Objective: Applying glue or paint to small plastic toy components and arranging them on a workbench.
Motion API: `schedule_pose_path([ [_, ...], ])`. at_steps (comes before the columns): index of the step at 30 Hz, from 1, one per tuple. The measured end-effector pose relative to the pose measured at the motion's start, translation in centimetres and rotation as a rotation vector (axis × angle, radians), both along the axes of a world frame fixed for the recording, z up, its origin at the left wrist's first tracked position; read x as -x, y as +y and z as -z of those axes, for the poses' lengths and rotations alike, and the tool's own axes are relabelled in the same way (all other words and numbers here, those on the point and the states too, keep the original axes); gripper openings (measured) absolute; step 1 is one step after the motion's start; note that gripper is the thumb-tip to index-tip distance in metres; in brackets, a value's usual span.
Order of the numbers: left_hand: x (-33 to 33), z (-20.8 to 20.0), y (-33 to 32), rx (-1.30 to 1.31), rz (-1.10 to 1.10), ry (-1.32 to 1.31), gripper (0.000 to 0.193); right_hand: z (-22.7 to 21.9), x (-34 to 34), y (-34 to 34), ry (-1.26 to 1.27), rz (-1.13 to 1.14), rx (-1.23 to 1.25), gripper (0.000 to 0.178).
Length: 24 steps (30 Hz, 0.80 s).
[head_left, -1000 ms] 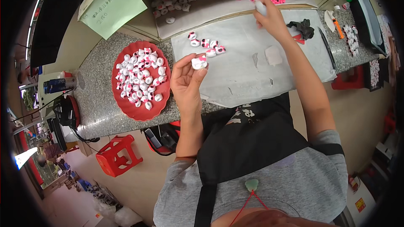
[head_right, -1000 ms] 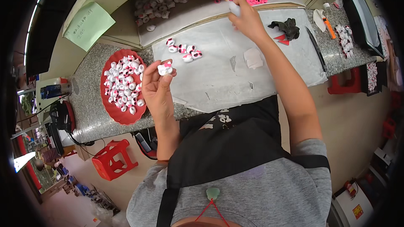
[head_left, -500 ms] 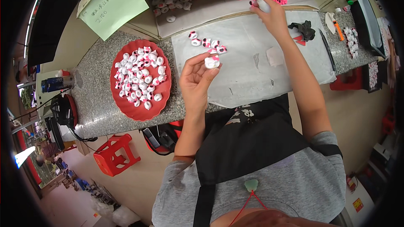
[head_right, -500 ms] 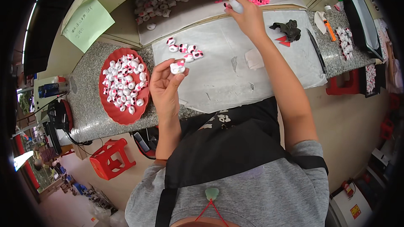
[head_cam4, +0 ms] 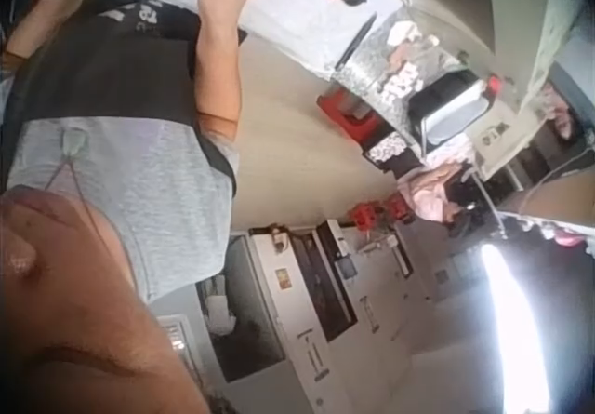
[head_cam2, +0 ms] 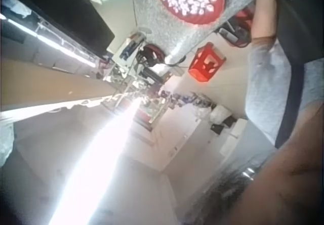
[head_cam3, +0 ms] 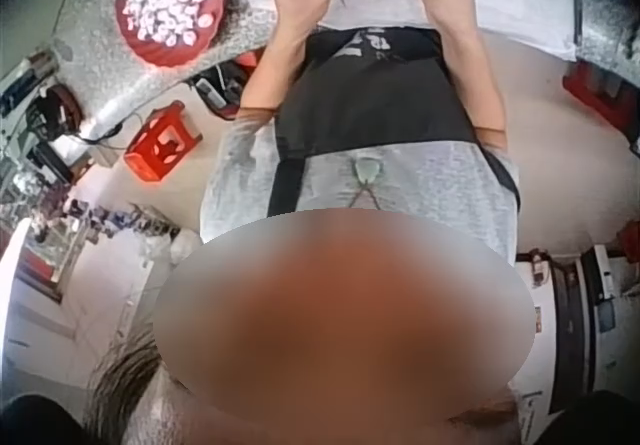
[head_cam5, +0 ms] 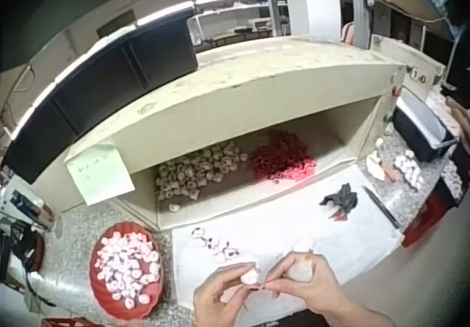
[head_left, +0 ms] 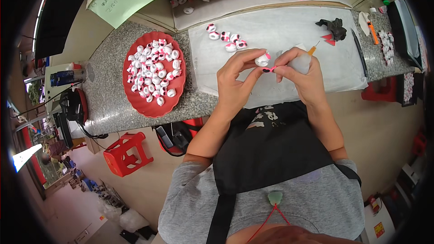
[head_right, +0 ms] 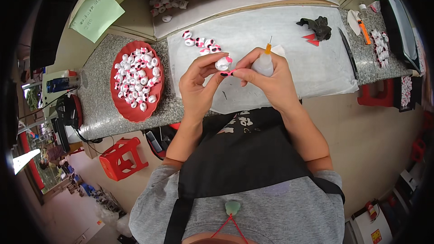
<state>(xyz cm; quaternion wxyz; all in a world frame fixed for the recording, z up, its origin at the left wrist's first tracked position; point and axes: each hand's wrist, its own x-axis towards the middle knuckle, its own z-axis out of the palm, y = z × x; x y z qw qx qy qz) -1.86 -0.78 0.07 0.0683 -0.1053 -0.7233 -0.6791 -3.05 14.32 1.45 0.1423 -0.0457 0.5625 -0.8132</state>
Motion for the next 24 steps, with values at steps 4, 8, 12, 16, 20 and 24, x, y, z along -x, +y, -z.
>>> schedule_pose_path([
  [4,-0.2,-0.4,0.4,0.080,-0.007,0.043,0.030,0.5,-0.1,0.0,-0.014,0.026,0.000,0.009],
  [8,-0.3,-0.5,0.3,0.074,0.008,0.043,0.030,0.7,-0.3,0.0,-0.011,0.068,0.003,0.008],
  [12,-0.6,-0.7,0.1,-0.036,0.075,-0.027,0.031,0.8,-0.6,-0.1,0.000,0.048,0.006,0.010],
  [16,-0.9,-0.9,0.0,-0.362,0.113,-0.173,0.028,0.3,-0.8,-0.5,0.077,0.038,-0.004,0.014],
  [20,-1.1,-0.7,-0.5,-0.473,0.198,-0.174,0.026,-0.3,-1.1,-0.6,0.133,-0.039,-0.042,0.023],
  [24,-1.6,-0.6,-0.5,-0.506,0.220,-0.224,0.025,-0.1,-1.1,-0.8,0.062,-0.102,0.011,0.028],
])
